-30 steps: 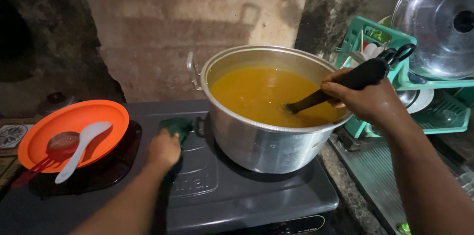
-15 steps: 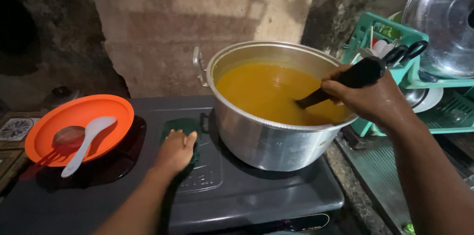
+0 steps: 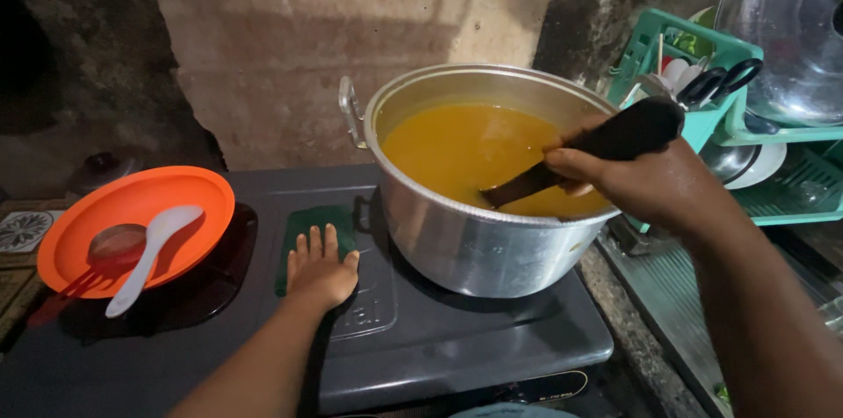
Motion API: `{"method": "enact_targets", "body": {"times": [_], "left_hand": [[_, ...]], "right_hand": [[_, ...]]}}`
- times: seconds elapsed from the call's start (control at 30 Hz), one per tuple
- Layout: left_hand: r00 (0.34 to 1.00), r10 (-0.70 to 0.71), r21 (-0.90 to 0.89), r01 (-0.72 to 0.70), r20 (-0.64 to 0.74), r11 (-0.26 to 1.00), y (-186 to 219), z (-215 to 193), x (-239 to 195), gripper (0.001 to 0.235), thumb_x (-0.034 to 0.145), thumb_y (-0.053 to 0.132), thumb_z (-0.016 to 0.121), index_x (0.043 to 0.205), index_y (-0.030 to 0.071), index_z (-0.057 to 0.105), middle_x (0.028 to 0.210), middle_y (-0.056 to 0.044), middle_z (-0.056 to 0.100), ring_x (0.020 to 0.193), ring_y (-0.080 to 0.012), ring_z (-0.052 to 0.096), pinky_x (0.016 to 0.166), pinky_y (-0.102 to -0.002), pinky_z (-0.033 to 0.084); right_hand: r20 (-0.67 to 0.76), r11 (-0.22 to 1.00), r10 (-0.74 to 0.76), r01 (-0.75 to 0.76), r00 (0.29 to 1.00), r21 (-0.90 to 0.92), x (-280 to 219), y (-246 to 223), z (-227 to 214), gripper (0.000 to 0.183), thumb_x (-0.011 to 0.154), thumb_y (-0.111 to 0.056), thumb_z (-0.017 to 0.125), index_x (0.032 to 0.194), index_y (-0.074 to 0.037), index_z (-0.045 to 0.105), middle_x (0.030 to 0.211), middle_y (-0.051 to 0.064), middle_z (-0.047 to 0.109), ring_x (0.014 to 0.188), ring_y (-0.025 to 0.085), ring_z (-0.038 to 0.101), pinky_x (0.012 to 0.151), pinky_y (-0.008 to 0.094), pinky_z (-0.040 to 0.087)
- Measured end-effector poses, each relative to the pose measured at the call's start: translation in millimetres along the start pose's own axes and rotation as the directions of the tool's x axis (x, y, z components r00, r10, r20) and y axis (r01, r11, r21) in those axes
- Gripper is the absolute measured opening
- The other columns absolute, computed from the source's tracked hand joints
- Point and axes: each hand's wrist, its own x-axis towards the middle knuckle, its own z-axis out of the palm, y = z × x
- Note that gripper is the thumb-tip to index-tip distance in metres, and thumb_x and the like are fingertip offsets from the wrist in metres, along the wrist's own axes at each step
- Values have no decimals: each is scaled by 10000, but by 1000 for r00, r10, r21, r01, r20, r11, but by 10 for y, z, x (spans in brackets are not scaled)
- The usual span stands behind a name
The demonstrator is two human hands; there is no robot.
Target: The person removes the lid from a large pot on a gas stove, then stirs a yellow liquid inside with a black spatula. The person adjusts the stove knob and continues stirring the contents.
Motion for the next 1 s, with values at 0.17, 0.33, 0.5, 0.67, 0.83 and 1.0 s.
{"method": "enact_targets", "body": {"times": [0.17,0.33,0.5,0.67,0.83,1.0], "left_hand": [[997,-33,24,31,76,999,39,-87,-6,748,1033,541,241,1608,228,-120,1679,-115,-185,1537,-299,-171,1238,-467,-39],[993,-57,1,58,100,998,40,-81,39,740,1028,552,234,1610,266,-125,1677,-114,-215,1531,-301,-201,1233,-474,-61],[996,-50,-68,56,80,996,-41,12,156,672,1032,524,152,1607,287,-103,1689,-86,-183,1546,-284,-180,1243,-473,-53],[997,-67,-71,70,37,995,-106,147,310,686,1036,491,168,1608,250,-125,1692,-69,-155,1544,-286,-155,1242,-479,-41],[996,-78,-84,80,34,993,-136,175,379,704,1040,493,194,1602,226,-136,1692,-48,-167,1545,-282,-170,1242,-470,-45],[995,-72,-105,78,67,991,-127,125,329,715,1041,496,222,1604,234,-132,1685,-62,-198,1542,-282,-198,1240,-466,-65]], "right_hand": [[51,996,-78,76,996,51,0,-31,56,284,839,-307,767,1065,-138,787,897,92,811,818,186,783,770,350,593],[53,976,-152,141,987,169,120,61,139,292,797,-229,770,1051,-85,784,907,90,810,817,179,769,760,319,597],[85,959,-142,116,986,260,346,221,141,290,825,-210,756,1064,-46,770,904,113,806,771,177,762,719,296,600],[53,957,-136,117,989,265,484,404,121,280,851,-206,750,1066,-28,771,884,125,802,753,184,751,699,303,591],[8,971,-121,116,993,208,574,519,40,272,850,-193,753,1090,-65,767,892,130,797,760,179,747,715,306,588],[-35,979,-132,136,991,153,614,574,-72,258,860,-181,743,1098,-80,758,912,124,783,767,174,750,723,312,600]]}}
